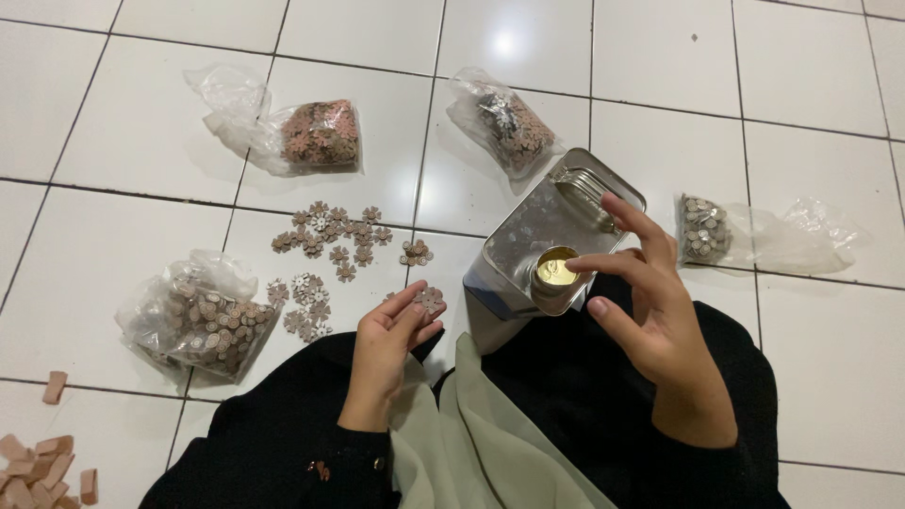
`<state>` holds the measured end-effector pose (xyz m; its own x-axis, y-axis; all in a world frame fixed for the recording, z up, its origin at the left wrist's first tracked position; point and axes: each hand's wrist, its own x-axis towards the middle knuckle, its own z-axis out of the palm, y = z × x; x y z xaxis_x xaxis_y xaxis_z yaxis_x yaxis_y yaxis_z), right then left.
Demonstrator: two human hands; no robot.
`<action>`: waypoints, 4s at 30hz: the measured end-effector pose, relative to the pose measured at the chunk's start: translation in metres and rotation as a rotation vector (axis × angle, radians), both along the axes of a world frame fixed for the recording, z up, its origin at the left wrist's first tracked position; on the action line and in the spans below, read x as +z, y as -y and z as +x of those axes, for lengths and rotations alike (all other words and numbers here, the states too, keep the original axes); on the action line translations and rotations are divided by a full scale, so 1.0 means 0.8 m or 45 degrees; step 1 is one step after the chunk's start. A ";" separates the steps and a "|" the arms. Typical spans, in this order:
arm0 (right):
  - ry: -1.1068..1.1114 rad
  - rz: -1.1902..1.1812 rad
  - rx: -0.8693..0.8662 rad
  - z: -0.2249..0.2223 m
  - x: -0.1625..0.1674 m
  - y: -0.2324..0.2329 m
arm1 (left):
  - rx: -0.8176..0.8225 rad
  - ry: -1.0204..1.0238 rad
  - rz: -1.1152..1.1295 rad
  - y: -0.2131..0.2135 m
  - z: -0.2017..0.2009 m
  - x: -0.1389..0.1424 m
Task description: The person sits on a tiled floor and assembles small flower-shaped craft pieces by hand. They repeatedly pick up pieces, dip a finger into a metal can, and attach components to form finished units, placing them on the floor.
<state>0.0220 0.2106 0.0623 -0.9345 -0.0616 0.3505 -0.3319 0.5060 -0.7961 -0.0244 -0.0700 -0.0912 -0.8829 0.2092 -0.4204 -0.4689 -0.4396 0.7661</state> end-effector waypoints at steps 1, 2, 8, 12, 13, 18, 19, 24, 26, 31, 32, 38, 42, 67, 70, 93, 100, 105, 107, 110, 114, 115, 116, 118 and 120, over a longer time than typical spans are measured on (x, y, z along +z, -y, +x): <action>0.020 -0.097 0.039 0.000 -0.001 0.000 | -0.003 -0.008 0.008 -0.001 0.001 0.006; 0.041 -0.195 0.076 0.001 -0.001 0.000 | -0.008 -0.015 0.014 -0.002 0.002 0.012; 0.052 -0.388 0.084 0.001 -0.006 0.005 | -0.038 -0.071 0.047 0.000 0.018 0.044; -0.070 -0.300 0.061 0.004 0.000 0.012 | -0.006 -0.100 0.080 0.004 0.025 0.055; -0.090 -0.250 0.046 0.006 0.002 0.016 | -0.001 -0.117 0.075 0.005 0.027 0.058; -0.020 -0.061 0.126 0.032 0.005 0.061 | 0.047 -0.212 -0.030 0.008 0.038 0.070; -0.035 0.097 0.147 0.032 -0.001 0.076 | 0.064 -0.223 -0.038 0.008 0.039 0.071; -0.237 0.598 0.150 0.017 -0.042 0.143 | 0.091 -0.233 -0.045 0.015 0.042 0.079; -0.257 0.636 0.148 0.014 -0.049 0.150 | 0.100 -0.251 -0.048 0.019 0.042 0.082; -0.278 0.664 0.118 0.011 -0.055 0.156 | 0.084 -0.260 -0.064 0.025 0.041 0.087; -0.271 0.667 0.122 0.011 -0.056 0.157 | 0.082 -0.261 -0.069 0.027 0.042 0.088; -0.278 0.678 0.113 0.010 -0.059 0.160 | 0.097 -0.246 -0.046 0.029 0.043 0.091; -0.271 0.673 0.116 0.010 -0.059 0.161 | 0.100 -0.249 -0.065 0.029 0.044 0.092; -0.343 -0.068 0.184 0.017 -0.096 0.153 | 0.180 -0.211 -0.137 0.043 0.030 0.075; -0.306 -0.270 0.097 0.011 -0.135 0.171 | 0.255 -0.183 -0.134 0.062 0.018 0.068; 0.113 0.378 -0.076 -0.216 -0.313 0.294 | 0.617 -0.119 -0.189 0.170 -0.114 -0.001; 0.201 0.335 -0.147 -0.219 -0.321 0.291 | 0.564 -0.106 -0.177 0.160 -0.116 -0.007; 0.193 0.391 -0.150 -0.221 -0.324 0.284 | 0.516 -0.113 -0.193 0.155 -0.112 -0.006; 0.204 0.400 -0.143 -0.221 -0.326 0.282 | 0.520 -0.111 -0.179 0.152 -0.110 -0.008; 0.218 0.388 -0.133 -0.219 -0.326 0.280 | 0.518 -0.120 -0.184 0.147 -0.106 -0.012; 0.202 0.246 -0.149 -0.215 -0.316 0.279 | 0.504 -0.112 -0.172 0.142 -0.106 -0.014; 0.195 0.196 -0.154 -0.215 -0.310 0.279 | 0.504 -0.106 -0.187 0.141 -0.107 -0.014; 0.218 0.081 -0.161 -0.216 -0.304 0.280 | 0.502 -0.103 -0.202 0.140 -0.109 -0.013; 0.275 -0.148 -0.176 -0.215 -0.288 0.278 | 0.493 -0.082 -0.232 0.138 -0.109 -0.014; 0.277 -0.297 -0.132 -0.215 -0.271 0.276 | 0.483 -0.058 -0.256 0.136 -0.110 -0.015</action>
<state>-0.1496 -0.0103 -0.1542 -0.9862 0.0959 0.1353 -0.0976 0.3241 -0.9410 -0.1125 -0.1785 -0.1035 -0.9001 -0.2160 -0.3785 -0.2665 -0.4142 0.8703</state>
